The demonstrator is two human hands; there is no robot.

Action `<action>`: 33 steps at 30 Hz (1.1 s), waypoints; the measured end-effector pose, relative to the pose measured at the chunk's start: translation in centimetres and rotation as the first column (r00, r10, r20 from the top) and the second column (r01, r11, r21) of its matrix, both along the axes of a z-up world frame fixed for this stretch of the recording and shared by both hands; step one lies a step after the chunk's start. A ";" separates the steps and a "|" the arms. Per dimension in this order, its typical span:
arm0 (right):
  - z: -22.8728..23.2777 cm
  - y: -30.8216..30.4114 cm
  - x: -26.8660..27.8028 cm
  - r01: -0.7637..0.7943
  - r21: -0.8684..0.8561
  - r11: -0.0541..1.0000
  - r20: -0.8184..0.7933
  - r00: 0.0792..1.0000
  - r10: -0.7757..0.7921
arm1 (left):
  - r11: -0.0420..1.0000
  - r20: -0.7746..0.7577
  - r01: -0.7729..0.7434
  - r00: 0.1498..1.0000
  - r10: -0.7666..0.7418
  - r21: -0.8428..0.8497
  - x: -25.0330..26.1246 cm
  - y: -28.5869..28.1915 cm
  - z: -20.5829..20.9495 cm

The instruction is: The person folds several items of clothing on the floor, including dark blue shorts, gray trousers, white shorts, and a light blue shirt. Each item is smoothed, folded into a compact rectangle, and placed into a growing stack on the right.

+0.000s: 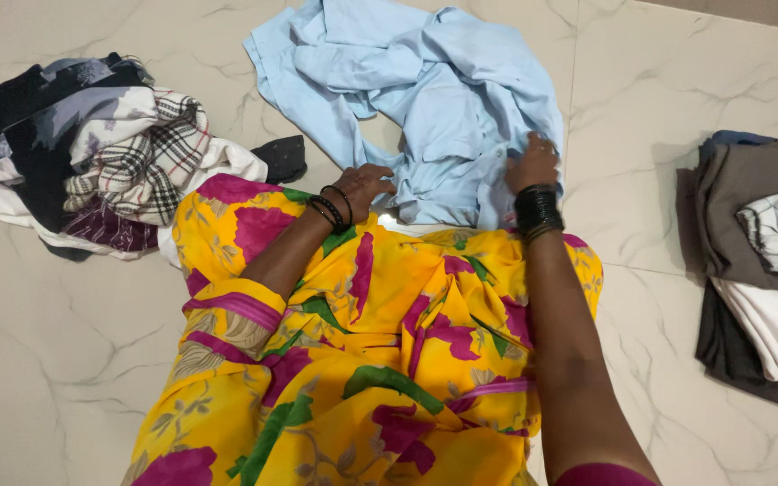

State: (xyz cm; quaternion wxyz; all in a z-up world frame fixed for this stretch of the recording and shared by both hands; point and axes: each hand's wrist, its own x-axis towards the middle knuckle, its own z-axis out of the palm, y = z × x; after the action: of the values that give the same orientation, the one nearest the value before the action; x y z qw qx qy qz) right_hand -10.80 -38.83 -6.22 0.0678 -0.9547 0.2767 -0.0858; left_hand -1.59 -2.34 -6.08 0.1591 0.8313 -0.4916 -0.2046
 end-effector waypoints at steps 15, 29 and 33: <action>-2.2 6.2 -0.5 -0.127 0.756 0.642 -0.422 0.654 0.628 | 0.954 -0.152 0.093 0.987 -0.051 0.286 1.5 -1.3 -4.7; -2.9 4.4 9.9 -0.427 0.036 0.904 0.068 0.903 0.424 | 0.919 -0.149 -0.246 0.942 0.302 0.308 7.6 0.6 -3.3; -6.4 -0.2 11.5 -0.456 0.192 0.869 0.065 0.889 0.453 | 0.912 -0.061 -0.145 0.981 0.182 0.383 8.3 0.3 -2.6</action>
State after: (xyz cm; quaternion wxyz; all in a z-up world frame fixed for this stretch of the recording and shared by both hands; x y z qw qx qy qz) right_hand 0.74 -39.04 -12.66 0.1851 -0.9802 0.0512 -0.0473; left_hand 6.71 -2.06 -8.68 0.0364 0.8739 -0.3637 -0.3203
